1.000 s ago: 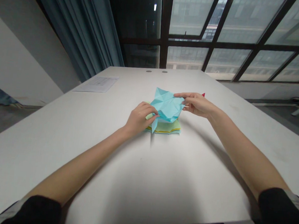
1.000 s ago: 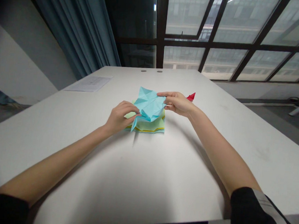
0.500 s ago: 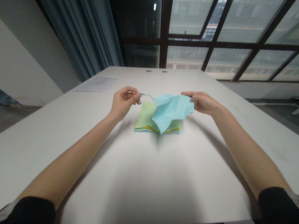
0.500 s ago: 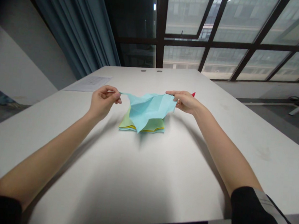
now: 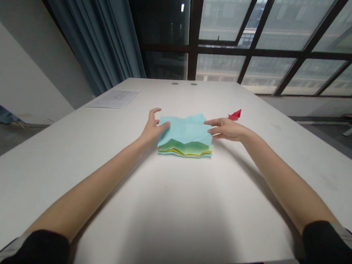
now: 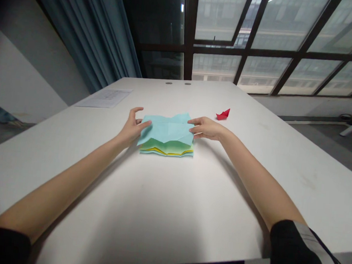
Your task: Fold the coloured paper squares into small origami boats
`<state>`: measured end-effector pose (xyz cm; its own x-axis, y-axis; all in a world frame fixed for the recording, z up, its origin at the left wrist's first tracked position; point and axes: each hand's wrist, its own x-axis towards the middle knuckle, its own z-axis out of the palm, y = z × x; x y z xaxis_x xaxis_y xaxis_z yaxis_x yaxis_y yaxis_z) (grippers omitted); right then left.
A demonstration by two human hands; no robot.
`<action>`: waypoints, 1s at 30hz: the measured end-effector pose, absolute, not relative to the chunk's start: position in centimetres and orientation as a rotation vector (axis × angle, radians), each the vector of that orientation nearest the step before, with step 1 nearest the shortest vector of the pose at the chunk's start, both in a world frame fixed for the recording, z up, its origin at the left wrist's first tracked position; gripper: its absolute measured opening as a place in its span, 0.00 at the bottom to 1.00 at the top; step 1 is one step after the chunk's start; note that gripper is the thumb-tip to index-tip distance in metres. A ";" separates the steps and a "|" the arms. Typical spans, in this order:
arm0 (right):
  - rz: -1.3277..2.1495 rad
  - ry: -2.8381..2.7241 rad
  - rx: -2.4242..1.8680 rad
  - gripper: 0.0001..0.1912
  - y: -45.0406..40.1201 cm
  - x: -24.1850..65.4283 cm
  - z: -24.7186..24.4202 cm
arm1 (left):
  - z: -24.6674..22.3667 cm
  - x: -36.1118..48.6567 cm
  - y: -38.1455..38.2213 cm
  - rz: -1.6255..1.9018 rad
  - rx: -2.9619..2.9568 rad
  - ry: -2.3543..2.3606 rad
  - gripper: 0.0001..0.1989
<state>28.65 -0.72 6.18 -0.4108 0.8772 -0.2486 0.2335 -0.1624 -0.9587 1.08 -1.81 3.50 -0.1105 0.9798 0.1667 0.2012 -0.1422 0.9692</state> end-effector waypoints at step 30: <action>0.331 -2.393 -1.750 0.31 2.7 29.7 3.3 | 0.7 0.7 -4.2 0.045 2.779 1.203 0.33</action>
<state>29.72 2.66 3.33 -0.3031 0.9529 -0.0026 0.9180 0.2913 -0.2693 0.72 -4.22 0.67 0.6852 0.7281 -0.0179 0.7248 -0.6793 0.1153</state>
